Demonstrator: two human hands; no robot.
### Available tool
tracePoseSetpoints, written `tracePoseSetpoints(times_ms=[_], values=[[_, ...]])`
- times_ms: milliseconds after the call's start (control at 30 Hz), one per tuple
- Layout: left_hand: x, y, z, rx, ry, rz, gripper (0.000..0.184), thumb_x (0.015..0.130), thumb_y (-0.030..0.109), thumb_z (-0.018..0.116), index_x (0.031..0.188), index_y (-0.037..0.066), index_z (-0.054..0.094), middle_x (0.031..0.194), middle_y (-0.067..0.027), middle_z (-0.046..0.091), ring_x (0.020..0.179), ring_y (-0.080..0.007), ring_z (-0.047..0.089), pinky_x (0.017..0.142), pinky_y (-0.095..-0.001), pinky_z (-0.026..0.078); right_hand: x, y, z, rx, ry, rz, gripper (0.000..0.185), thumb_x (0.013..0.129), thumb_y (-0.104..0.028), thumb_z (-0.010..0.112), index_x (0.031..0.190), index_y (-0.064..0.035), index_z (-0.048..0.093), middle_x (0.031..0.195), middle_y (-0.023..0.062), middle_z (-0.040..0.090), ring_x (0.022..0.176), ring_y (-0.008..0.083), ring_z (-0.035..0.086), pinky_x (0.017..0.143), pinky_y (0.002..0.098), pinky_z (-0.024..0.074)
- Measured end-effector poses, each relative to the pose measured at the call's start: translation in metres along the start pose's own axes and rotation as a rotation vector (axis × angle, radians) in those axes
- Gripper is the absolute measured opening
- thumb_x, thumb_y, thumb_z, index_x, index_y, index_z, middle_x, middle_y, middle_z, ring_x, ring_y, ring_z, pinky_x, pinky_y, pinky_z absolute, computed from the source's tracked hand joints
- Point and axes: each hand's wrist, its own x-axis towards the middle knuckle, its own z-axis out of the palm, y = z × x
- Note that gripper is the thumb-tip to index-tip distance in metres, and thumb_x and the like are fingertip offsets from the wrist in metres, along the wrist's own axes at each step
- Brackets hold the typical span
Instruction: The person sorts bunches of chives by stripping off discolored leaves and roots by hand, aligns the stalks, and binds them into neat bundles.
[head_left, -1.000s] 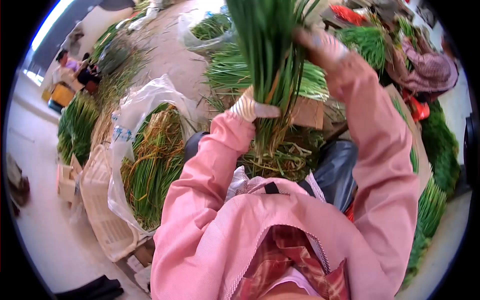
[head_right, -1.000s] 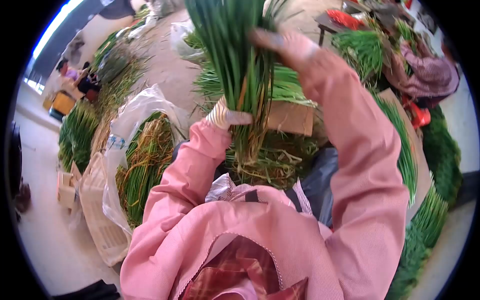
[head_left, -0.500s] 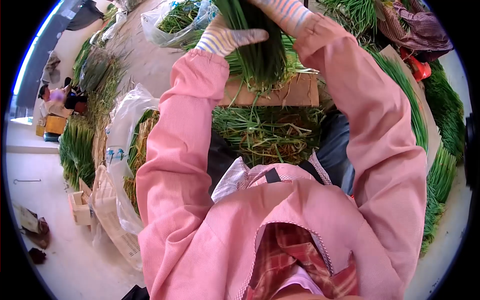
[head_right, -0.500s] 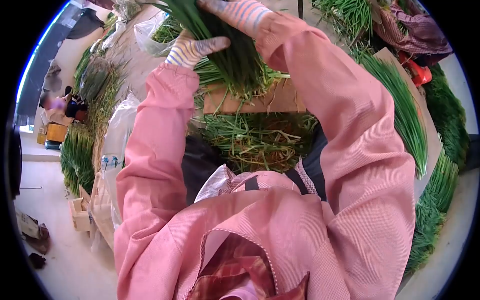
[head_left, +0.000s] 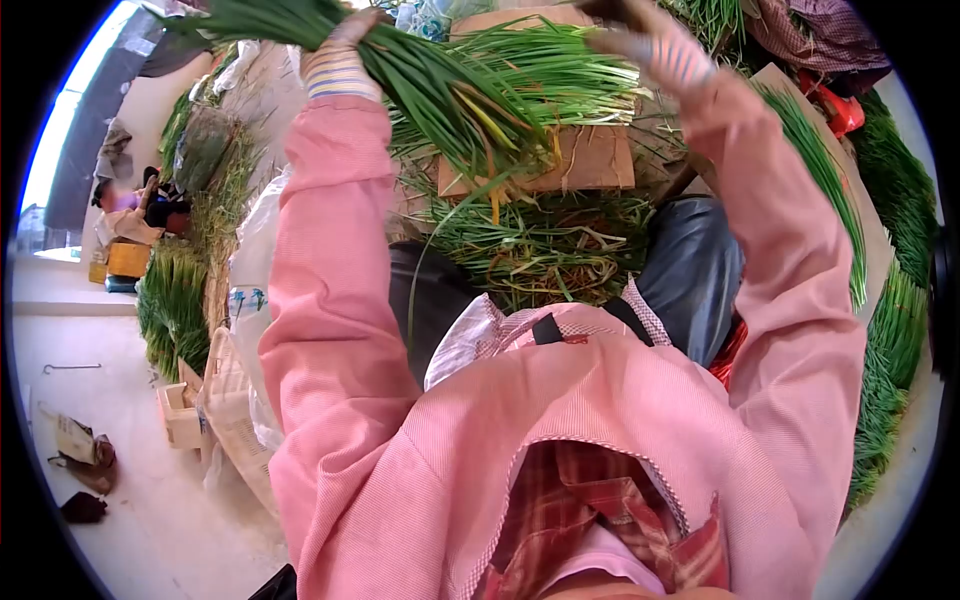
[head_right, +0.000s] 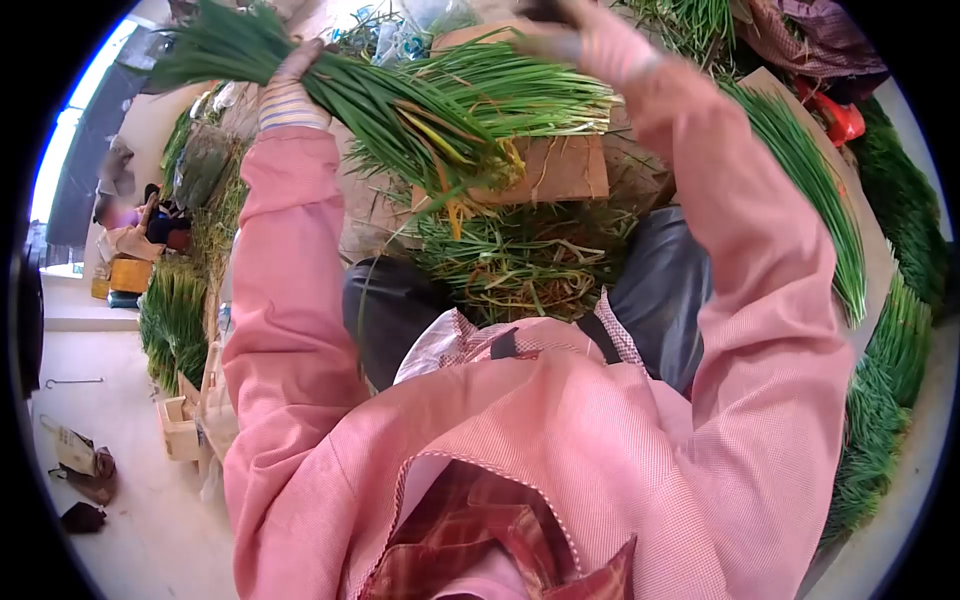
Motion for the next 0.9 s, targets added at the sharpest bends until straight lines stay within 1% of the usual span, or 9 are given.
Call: tracePoseSetpoints(times_ms=[33,100,200,367,467,567,600,767,900], values=[[-0.002,0.006,-0.004,-0.061,0.033,-0.059,0.034,0.067,0.012,0.068,0.096,0.003,0.052,0.092,-0.0099,0.057,0.080,-0.0229,0.055,0.072,-0.0381,0.047,-0.013,0.029,0.000,-0.234,-0.073,0.040,0.085,0.063,-0.028,0.070,0.129,-0.0051,0.022,0.123,0.0166,0.038,0.113,0.0234,0.038,0.092,0.0371,0.0341],[-0.006,0.012,-0.007,-0.111,0.064,-0.127,0.032,0.067,0.010,0.067,0.094,0.002,0.052,0.091,-0.0101,0.057,0.078,-0.0243,0.056,0.072,-0.0396,0.047,-0.052,0.050,0.026,-0.388,-0.176,-0.015,0.099,0.049,-0.025,0.078,0.128,-0.0044,0.022,0.126,0.0189,0.033,0.114,0.0286,0.035,0.094,0.0385,0.0316],[-0.003,0.008,-0.008,-0.107,0.062,-0.163,0.024,0.069,0.009,0.063,0.089,0.001,0.051,0.086,-0.0115,0.056,0.071,-0.0269,0.055,0.067,-0.0427,0.048,-0.063,0.025,0.072,-0.624,0.014,-0.113,0.105,0.041,-0.034,0.080,0.126,-0.0047,0.024,0.115,0.0223,0.040,0.107,0.0375,0.038,0.091,0.0405,0.0329],[-0.040,0.004,0.018,-0.219,0.165,-0.130,0.020,0.070,0.009,0.061,0.086,0.001,0.051,0.080,-0.0128,0.055,0.067,-0.0293,0.055,0.064,-0.0462,0.048,-0.055,0.026,0.107,-0.673,0.446,-0.197,0.077,0.048,-0.037,0.075,0.112,-0.0092,0.044,0.095,0.0164,0.052,0.087,0.0338,0.049,0.077,0.0418,0.0402],[-0.048,0.000,0.020,-0.247,0.152,-0.126,0.020,0.071,0.009,0.061,0.086,0.002,0.052,0.080,-0.0122,0.055,0.068,-0.0274,0.055,0.064,-0.0450,0.049,-0.061,0.018,0.108,-0.663,0.312,-0.205,0.046,0.061,-0.029,0.069,0.098,-0.0085,0.052,0.084,0.0123,0.057,0.080,0.0331,0.052,0.071,0.0413,0.0419],[-0.056,-0.007,0.022,-0.319,0.163,-0.161,0.015,0.071,0.009,0.060,0.083,0.003,0.053,0.078,-0.0113,0.056,0.066,-0.0253,0.055,0.064,-0.0429,0.048,-0.051,0.050,0.108,-0.396,0.132,-0.033,0.045,0.063,-0.029,0.068,0.098,-0.0071,0.051,0.086,0.0145,0.056,0.080,0.0325,0.053,0.069,0.0386,0.0433],[-0.059,-0.008,0.022,-0.295,0.166,-0.163,0.013,0.072,0.009,0.060,0.081,0.003,0.054,0.077,-0.0112,0.056,0.065,-0.0252,0.055,0.063,-0.0425,0.048,-0.056,0.039,0.104,-0.428,0.096,-0.006,0.037,0.069,-0.018,0.065,0.099,-0.0021,0.050,0.081,0.0166,0.058,0.074,0.0313,0.055,0.065,0.0350,0.0443],[-0.043,-0.027,-0.002,-0.295,0.029,-0.062,0.012,0.072,0.011,0.059,0.078,0.002,0.054,0.073,-0.0113,0.057,0.065,-0.0265,0.055,0.064,-0.0422,0.047,-0.062,0.026,0.094,-0.378,-0.156,0.022,0.030,0.069,-0.010,0.062,0.095,-0.0012,0.051,0.083,0.0177,0.056,0.075,0.0324,0.053,0.067,0.0347,0.0438],[-0.027,-0.022,-0.033,-0.481,0.067,-0.106,0.016,0.073,0.017,0.058,0.073,0.002,0.053,0.073,-0.0120,0.056,0.066,-0.0285,0.054,0.067,-0.0445,0.047,-0.077,0.022,0.103,-0.230,0.034,-0.530,0.026,0.067,-0.004,0.058,0.091,-0.0021,0.050,0.090,0.0159,0.050,0.081,0.0322,0.049,0.068,0.0362,0.0418]])
